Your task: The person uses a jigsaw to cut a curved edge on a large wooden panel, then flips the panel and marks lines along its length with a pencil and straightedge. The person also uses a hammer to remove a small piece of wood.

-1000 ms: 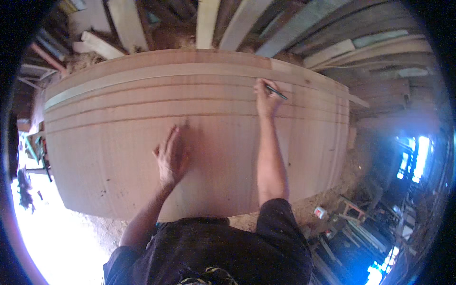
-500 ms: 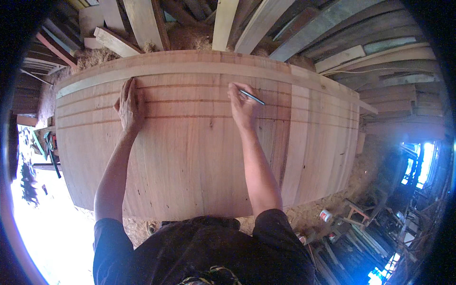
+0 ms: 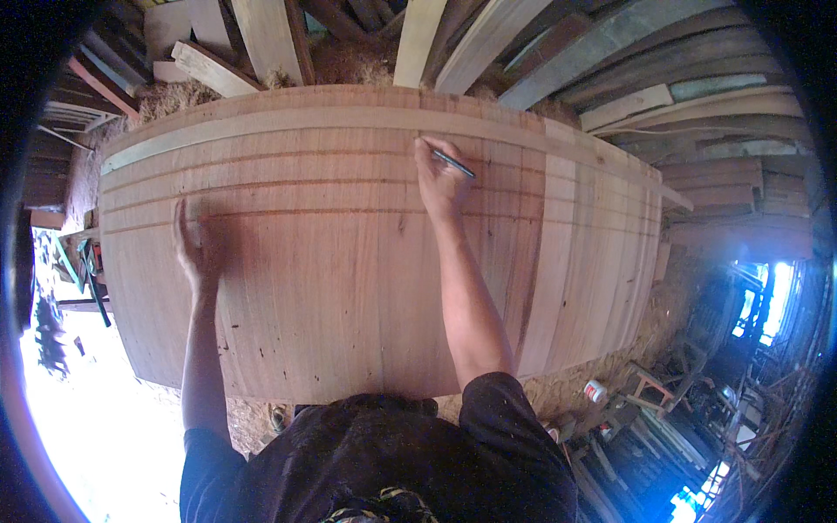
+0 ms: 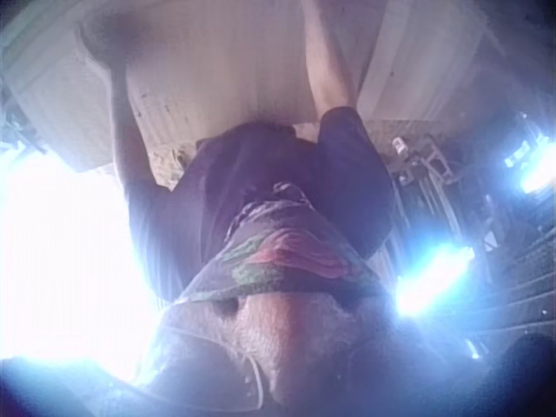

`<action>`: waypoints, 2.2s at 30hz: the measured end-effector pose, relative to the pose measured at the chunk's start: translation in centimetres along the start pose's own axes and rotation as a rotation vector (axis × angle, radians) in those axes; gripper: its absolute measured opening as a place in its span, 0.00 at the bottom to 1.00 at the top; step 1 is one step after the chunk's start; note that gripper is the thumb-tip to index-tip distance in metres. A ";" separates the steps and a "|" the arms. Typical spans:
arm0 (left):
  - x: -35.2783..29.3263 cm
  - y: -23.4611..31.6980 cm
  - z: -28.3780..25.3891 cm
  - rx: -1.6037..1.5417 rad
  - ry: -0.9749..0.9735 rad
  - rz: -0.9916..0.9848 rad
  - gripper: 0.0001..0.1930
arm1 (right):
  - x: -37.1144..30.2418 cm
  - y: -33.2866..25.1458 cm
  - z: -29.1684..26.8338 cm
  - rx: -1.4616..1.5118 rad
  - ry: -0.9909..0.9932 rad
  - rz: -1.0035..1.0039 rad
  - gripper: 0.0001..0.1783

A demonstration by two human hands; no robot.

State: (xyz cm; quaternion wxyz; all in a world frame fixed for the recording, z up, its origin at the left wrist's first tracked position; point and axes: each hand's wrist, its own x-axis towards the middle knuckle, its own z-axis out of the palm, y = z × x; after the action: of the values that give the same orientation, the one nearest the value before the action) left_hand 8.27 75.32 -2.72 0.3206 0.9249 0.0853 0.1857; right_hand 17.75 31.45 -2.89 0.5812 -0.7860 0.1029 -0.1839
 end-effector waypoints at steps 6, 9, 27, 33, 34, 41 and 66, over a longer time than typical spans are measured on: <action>-3.9 -6.8 -5.7 0.429 -0.038 -0.212 0.32 | 0.1 1.1 -0.2 -0.009 0.001 -0.001 0.07; -4.0 -6.4 -5.6 0.441 -0.037 -0.189 0.31 | 0.0 0.5 0.1 -0.010 0.024 0.024 0.07; -2.9 -4.5 -5.6 0.422 -0.019 -0.219 0.31 | -3.8 -5.6 10.9 0.184 -0.229 0.028 0.07; -3.4 -5.0 -5.4 0.418 -0.021 -0.177 0.30 | -4.6 -4.5 16.3 0.179 -0.215 0.046 0.06; -3.5 -5.0 -5.3 0.414 -0.025 -0.175 0.30 | -4.7 -4.0 16.3 0.139 -0.203 0.014 0.06; -3.4 -4.8 -5.3 0.414 -0.043 -0.174 0.30 | -4.4 -3.4 16.7 0.079 -0.153 -0.076 0.05; -2.9 -4.2 -6.3 0.292 -0.140 -0.237 0.34 | -9.5 -9.6 26.7 0.188 -0.275 0.069 0.09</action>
State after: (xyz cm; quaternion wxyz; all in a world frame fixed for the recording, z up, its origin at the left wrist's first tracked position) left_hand 2.98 81.30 -1.63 0.2078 0.9557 0.1971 0.0677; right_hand 19.51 61.29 -2.26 0.6668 -0.7419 0.0316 -0.0631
